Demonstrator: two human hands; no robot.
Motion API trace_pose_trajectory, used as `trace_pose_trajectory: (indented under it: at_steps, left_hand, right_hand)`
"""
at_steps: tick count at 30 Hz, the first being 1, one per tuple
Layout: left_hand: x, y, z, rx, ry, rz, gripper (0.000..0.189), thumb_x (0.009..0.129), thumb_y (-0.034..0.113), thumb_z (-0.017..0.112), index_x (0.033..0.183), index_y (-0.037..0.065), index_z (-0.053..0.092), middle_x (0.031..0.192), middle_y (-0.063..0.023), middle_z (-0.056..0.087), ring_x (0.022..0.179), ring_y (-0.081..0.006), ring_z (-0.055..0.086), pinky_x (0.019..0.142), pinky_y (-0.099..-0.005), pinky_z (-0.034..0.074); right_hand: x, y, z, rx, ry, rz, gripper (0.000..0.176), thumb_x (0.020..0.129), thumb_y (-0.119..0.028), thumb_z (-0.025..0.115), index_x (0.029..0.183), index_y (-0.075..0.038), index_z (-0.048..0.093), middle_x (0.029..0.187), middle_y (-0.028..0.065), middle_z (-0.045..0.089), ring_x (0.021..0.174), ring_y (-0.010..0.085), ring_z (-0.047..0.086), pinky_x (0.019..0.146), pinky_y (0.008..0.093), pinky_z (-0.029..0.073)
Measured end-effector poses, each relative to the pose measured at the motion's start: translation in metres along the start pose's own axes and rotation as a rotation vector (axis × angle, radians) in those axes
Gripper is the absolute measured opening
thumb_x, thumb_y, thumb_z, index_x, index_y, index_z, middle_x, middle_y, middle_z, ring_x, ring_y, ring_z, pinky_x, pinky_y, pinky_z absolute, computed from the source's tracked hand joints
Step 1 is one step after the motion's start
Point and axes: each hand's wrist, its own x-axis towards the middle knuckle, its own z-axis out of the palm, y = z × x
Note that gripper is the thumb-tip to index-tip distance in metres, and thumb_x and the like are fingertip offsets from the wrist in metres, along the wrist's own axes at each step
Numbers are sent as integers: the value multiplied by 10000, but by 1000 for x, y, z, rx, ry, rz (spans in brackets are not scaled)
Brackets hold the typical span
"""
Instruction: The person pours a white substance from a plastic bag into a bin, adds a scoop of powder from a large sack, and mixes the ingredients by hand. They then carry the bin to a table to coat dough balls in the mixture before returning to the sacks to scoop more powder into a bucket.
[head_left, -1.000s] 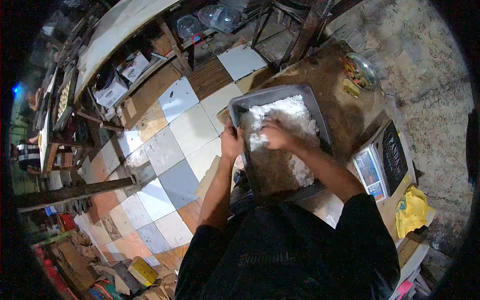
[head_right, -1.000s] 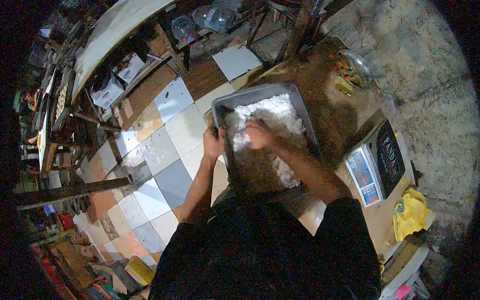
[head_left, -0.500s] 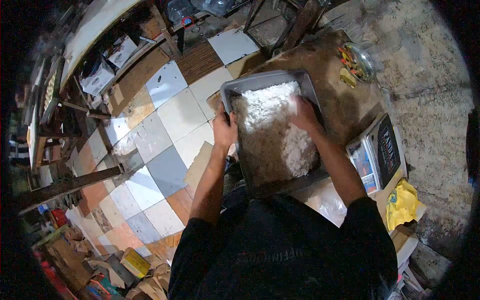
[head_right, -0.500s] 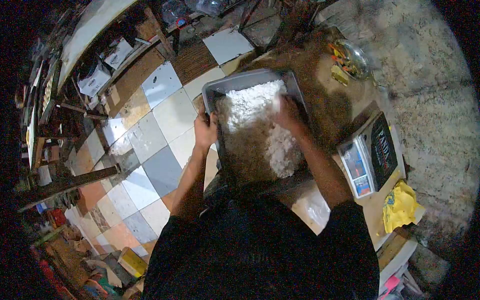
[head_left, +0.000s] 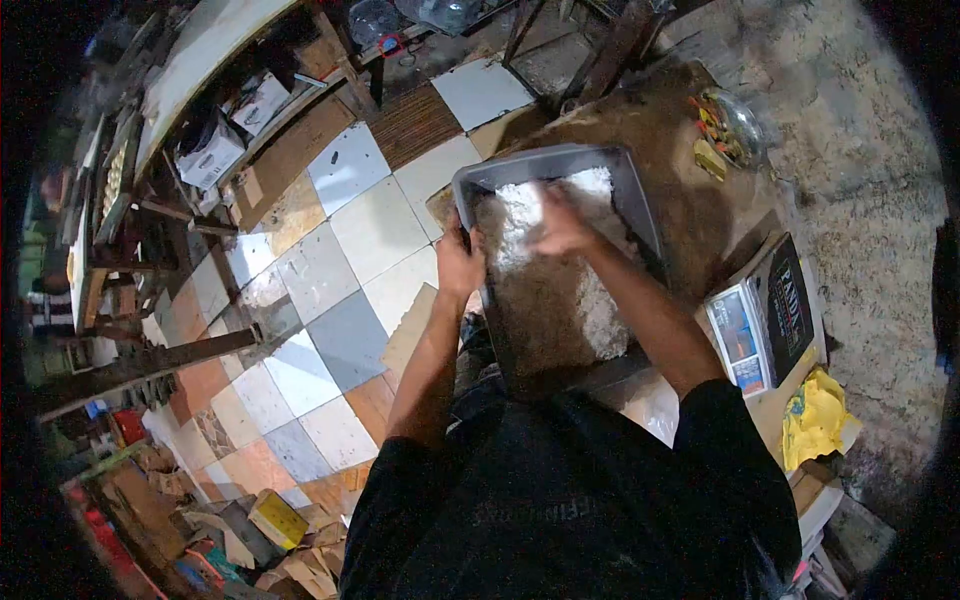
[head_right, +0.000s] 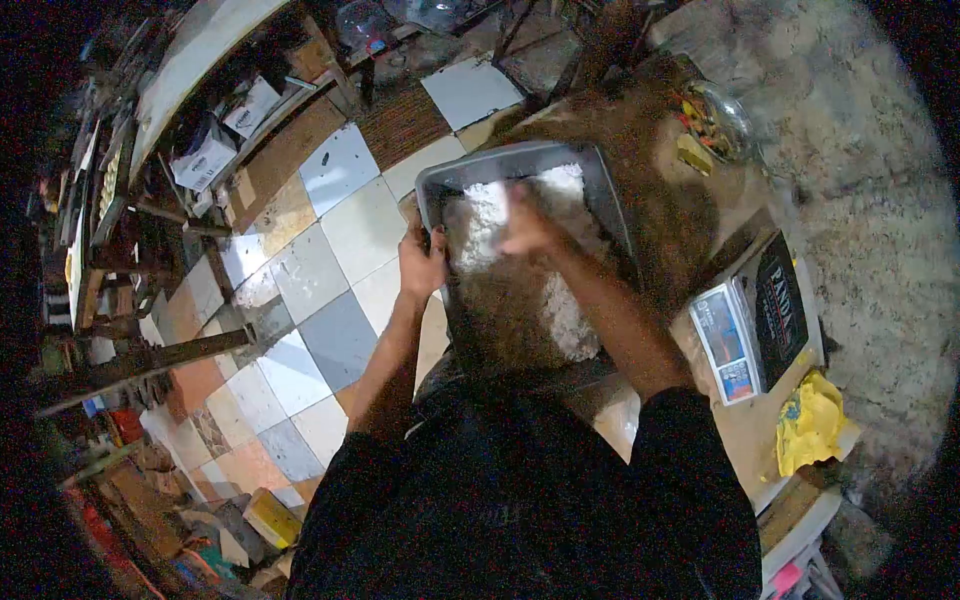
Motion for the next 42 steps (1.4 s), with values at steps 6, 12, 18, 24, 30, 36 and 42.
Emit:
trace_pose_trajectory:
  at_steps: [6,12,18,24,30,36,42]
  left_hand:
    - [-2,9,-4,-30,-44,-144,472,840,30,471,1273,-114,352,972,-189,624,875,-205,595,775,-296,460]
    - [-2,-5,0,-108,-66,-80,470,869,29,449,1309,-84,329,993,-117,584,880,-162,537,807,-260,427]
    - [-1,-1,-1,-171,-79,-97,450,860,24,451,1290,-77,364,992,-130,594,889,-166,536,813,-267,424]
    - [-2,-2,1,-192,-39,-98,404,860,28,452,1250,-66,408,893,-95,587,800,-131,526,739,-254,438]
    - [-2,12,-3,4,-48,-87,420,864,25,448,1268,-71,391,827,-72,573,729,-122,512,656,-257,440]
    - [-1,12,-7,-99,-125,-117,415,887,20,403,1282,-94,344,1117,-150,549,975,-170,530,840,-265,417]
    - [-2,4,0,-194,-21,-99,410,855,1,464,1257,-58,408,898,-110,606,801,-154,545,744,-259,443]
  right_hand:
    - [27,-15,-36,-156,-437,-318,863,608,-212,761,1300,72,329,1202,252,498,1136,345,480,1003,386,351]
    - [21,-34,2,295,-185,-465,499,553,-174,761,950,65,578,977,264,594,917,353,589,817,401,459]
    - [15,38,-12,-190,-83,-344,486,670,-300,698,1003,28,565,1108,207,552,1117,342,471,986,412,350]
    - [-62,29,-46,-166,-165,-181,823,671,-306,698,1318,39,326,1327,212,389,1240,379,356,1047,446,283]
    - [-24,93,-18,69,285,-99,810,652,-216,676,1377,-139,323,1402,245,270,1328,384,202,1082,449,216]
    - [-9,13,-31,304,-272,-109,685,734,-411,646,1288,-62,444,1253,240,451,1203,353,390,1062,436,267]
    - [-60,41,-52,21,-263,66,713,686,-405,716,1244,-44,458,1220,196,494,1196,350,412,1026,428,319]
